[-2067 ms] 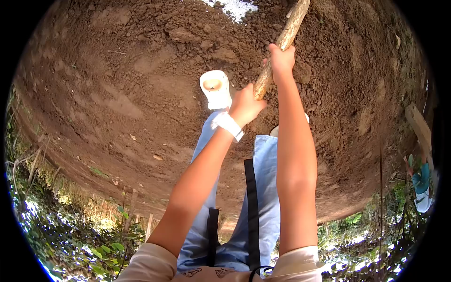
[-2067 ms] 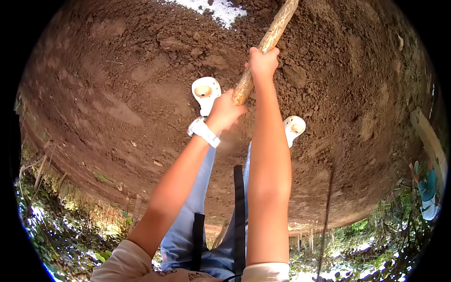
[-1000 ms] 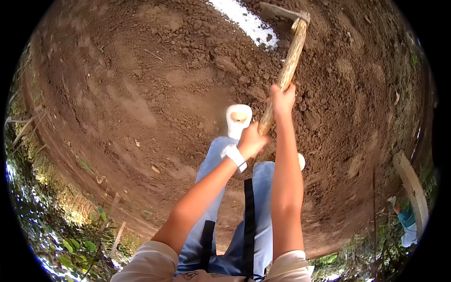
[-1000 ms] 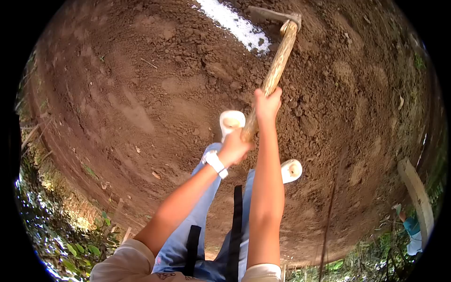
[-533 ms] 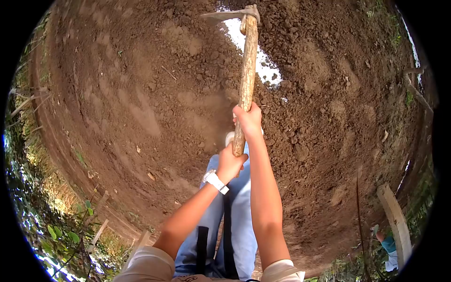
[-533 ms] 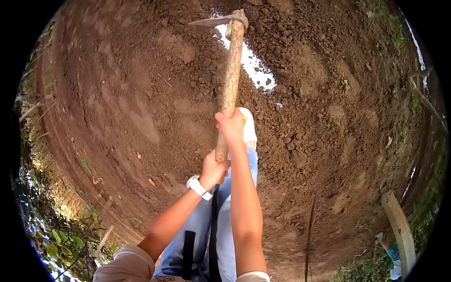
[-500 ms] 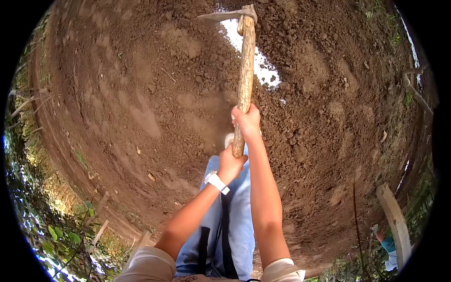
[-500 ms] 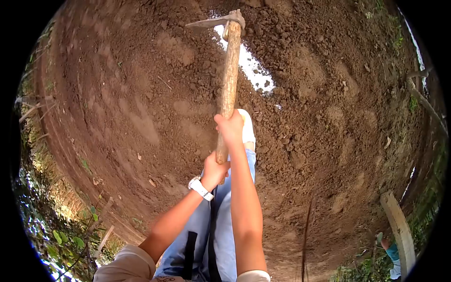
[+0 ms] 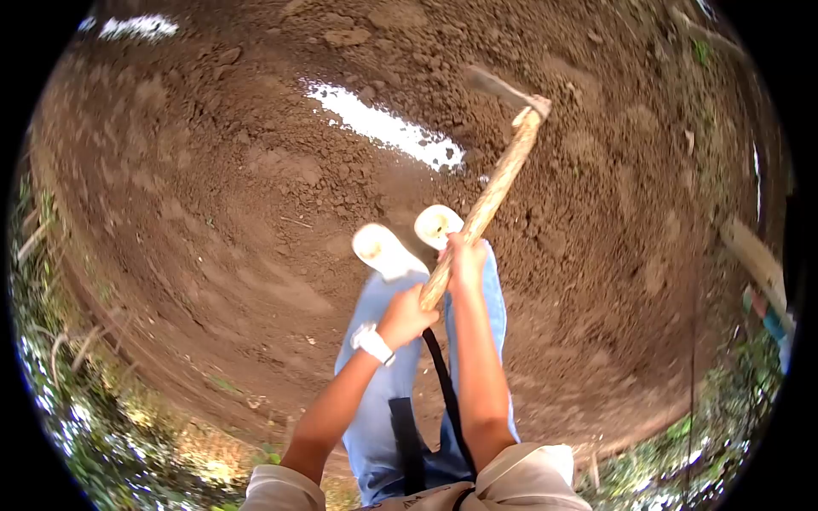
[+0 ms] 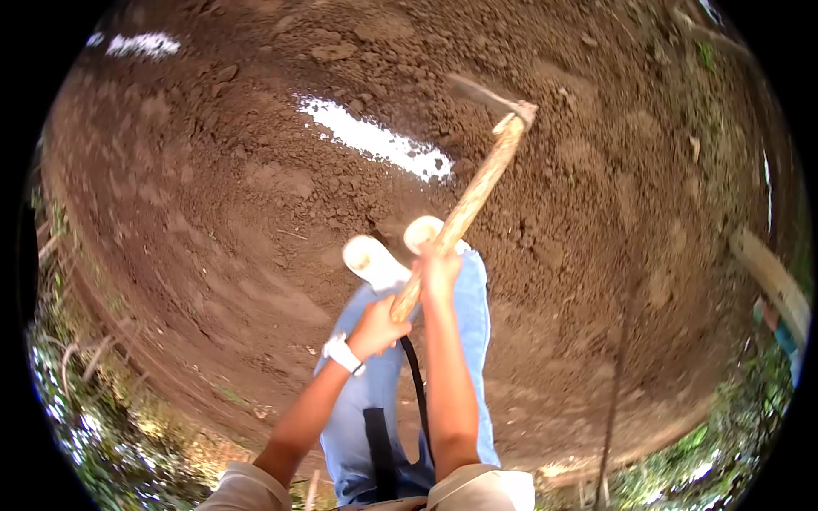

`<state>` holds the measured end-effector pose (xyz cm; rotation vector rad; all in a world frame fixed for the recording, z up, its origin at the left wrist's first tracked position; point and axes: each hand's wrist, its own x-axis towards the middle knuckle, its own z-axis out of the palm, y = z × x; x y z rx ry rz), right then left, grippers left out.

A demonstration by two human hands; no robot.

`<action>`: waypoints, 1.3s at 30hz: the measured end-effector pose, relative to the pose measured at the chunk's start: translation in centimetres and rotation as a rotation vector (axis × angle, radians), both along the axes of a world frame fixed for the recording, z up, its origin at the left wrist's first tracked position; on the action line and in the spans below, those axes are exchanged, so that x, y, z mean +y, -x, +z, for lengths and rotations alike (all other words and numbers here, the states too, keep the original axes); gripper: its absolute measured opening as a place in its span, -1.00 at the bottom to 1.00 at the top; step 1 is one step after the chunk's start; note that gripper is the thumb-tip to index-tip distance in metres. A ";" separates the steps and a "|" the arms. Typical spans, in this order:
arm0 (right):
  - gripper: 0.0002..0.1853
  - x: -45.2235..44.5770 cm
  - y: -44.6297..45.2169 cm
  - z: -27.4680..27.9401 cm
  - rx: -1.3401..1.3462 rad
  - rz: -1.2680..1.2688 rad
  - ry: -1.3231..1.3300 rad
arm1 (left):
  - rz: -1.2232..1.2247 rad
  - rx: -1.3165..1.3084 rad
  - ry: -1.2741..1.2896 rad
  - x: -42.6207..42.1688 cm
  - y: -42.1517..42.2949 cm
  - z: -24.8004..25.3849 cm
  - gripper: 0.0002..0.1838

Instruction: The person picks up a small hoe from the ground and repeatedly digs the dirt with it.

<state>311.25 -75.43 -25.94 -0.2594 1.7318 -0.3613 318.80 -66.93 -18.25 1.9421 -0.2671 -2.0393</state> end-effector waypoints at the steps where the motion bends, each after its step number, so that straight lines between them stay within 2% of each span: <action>1: -0.87 -0.9 0.0 -0.1 -0.030 -0.097 0.040 | -0.148 0.009 0.011 -2.0 -1.3 -0.3 -0.70; 2: -0.88 -0.9 0.6 -1.6 -0.021 -0.190 0.042 | -0.300 -0.059 0.160 -2.6 -2.0 -1.6 -0.69; 3: -0.91 -1.0 1.0 -2.9 -0.002 -0.257 0.034 | -0.536 -0.270 0.369 -2.8 -2.2 -3.1 -0.70; 5: -0.90 -0.8 2.0 -4.2 0.030 -0.396 0.007 | -0.763 -0.215 0.301 -5.3 -3.0 -3.6 -0.74; 6: -0.89 -0.2 2.8 -4.9 0.034 -0.447 -0.025 | -0.777 -0.179 0.308 -5.2 -2.8 -3.5 -0.74; 9: -0.91 0.9 3.7 -4.6 -0.020 -0.639 -0.005 | -1.031 -0.193 0.506 -6.4 -2.4 -5.3 -0.86; 11: -0.92 3.6 5.5 -4.3 -0.010 -0.735 -0.082 | -0.966 -0.161 0.631 -4.8 -1.3 -4.6 -0.90; 12: -0.92 5.5 6.0 -4.0 0.005 -0.756 -0.108 | -1.011 -0.186 0.578 -3.8 -0.6 -4.1 -0.90; 13: -0.91 6.4 6.1 -3.5 0.004 -0.771 -0.119 | -1.108 -0.173 0.605 -3.6 -0.7 -3.5 -0.89; 16: -0.91 9.3 4.8 -2.5 -0.085 -0.894 -0.056 | -1.224 -0.155 0.659 -3.4 -1.3 -2.8 -0.89; 17: -0.90 10.0 4.6 -2.0 -0.110 -0.956 -0.110 | -1.204 -0.140 0.704 -2.7 -1.4 -2.6 -0.89; 19: -0.89 11.8 4.4 -1.6 -0.177 -1.057 -0.100 | -1.320 -0.186 0.731 -1.2 -1.2 -2.7 -0.90; 24: -0.87 15.2 5.7 -2.7 -0.134 -1.235 -0.107 | -1.516 -0.121 0.798 0.1 1.3 -3.3 -0.90; 27: -0.87 14.6 6.4 -1.3 -0.144 -1.387 -0.055 | -1.659 -0.076 0.845 -1.4 3.5 -2.2 -0.88; 30: -0.85 16.4 6.2 -2.6 -0.181 -1.616 -0.008 | -1.861 -0.041 0.947 -3.1 5.5 -1.4 -0.87; 34: -0.84 18.0 7.9 -3.6 -0.290 -1.880 0.031 | -2.005 0.025 1.013 -3.3 8.2 -1.5 -0.86; 35: -0.85 18.2 8.7 -3.5 -0.286 -1.869 0.144 | -2.072 -0.038 0.990 -2.7 9.5 -1.9 -0.87; 37: -0.84 19.3 10.7 -5.7 -0.302 -1.990 0.165 | -2.124 -0.067 0.982 -2.1 12.0 -3.1 -0.88; 39: -0.85 18.5 13.3 -6.0 -0.365 -1.977 0.162 | -2.206 -0.134 0.965 -2.6 15.6 -2.6 -0.87</action>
